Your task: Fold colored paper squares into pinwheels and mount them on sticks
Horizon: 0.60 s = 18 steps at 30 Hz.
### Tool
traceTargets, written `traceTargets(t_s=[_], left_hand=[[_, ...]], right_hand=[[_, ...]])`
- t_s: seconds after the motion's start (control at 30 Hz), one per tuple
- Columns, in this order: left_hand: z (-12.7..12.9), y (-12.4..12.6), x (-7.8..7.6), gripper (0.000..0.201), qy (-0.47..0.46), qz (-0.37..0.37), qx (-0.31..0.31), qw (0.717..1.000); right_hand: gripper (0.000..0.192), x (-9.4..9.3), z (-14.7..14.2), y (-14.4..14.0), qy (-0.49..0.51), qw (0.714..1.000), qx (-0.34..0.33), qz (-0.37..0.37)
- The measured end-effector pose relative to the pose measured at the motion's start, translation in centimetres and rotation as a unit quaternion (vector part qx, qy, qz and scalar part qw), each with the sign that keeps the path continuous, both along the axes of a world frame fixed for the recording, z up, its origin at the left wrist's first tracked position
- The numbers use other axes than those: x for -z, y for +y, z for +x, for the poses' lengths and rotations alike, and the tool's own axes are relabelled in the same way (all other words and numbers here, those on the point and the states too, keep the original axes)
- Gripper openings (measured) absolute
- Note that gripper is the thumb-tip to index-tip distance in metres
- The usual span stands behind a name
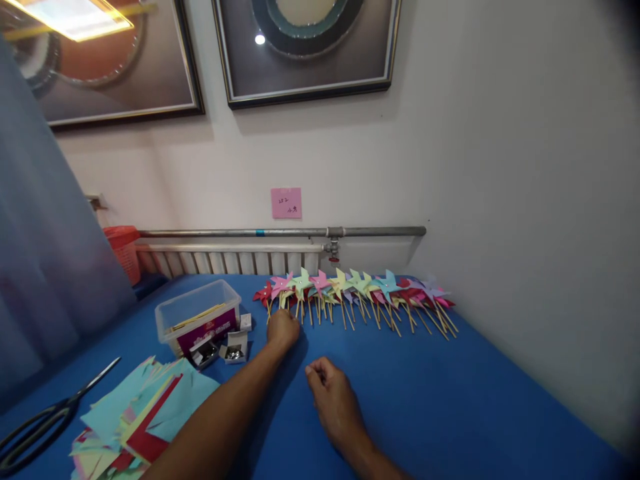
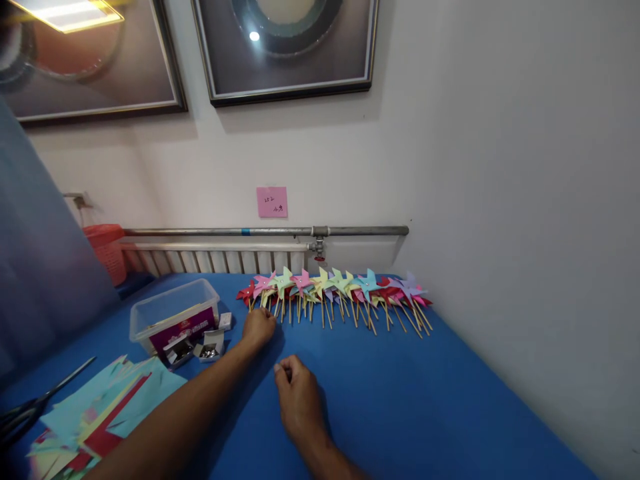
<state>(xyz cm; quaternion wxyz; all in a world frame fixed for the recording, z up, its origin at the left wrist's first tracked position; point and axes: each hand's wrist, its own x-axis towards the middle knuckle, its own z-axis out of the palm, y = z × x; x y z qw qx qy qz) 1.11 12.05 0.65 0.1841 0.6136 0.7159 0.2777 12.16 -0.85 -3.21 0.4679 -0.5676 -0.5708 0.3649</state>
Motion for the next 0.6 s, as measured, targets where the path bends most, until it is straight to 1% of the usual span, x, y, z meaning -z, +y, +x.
traceTargets(t_s=[0.13,0.27,0.43,0.6], left_hand=[[0.9,1.9,-0.2,0.021,0.013,-0.013,-0.040,0.999],[1.8,2.8,-0.1,0.027,0.019,-0.028,-0.066,0.997],[2.0,2.8,0.4,0.029,0.020,-0.036,-0.077,0.996],[1.3,1.7,0.5,0.023,0.022,-0.033,-0.052,0.998]], right_hand=[[0.021,0.0,-0.1,0.0,0.007,1.000,-0.005,-0.001],[0.020,-0.2,-0.1,0.0,0.001,1.000,-0.006,-0.012],[0.022,-0.5,-0.1,-0.1,-0.005,1.000,0.000,-0.007],[0.021,-0.6,0.0,-0.1,-0.001,1.000,-0.004,-0.002]])
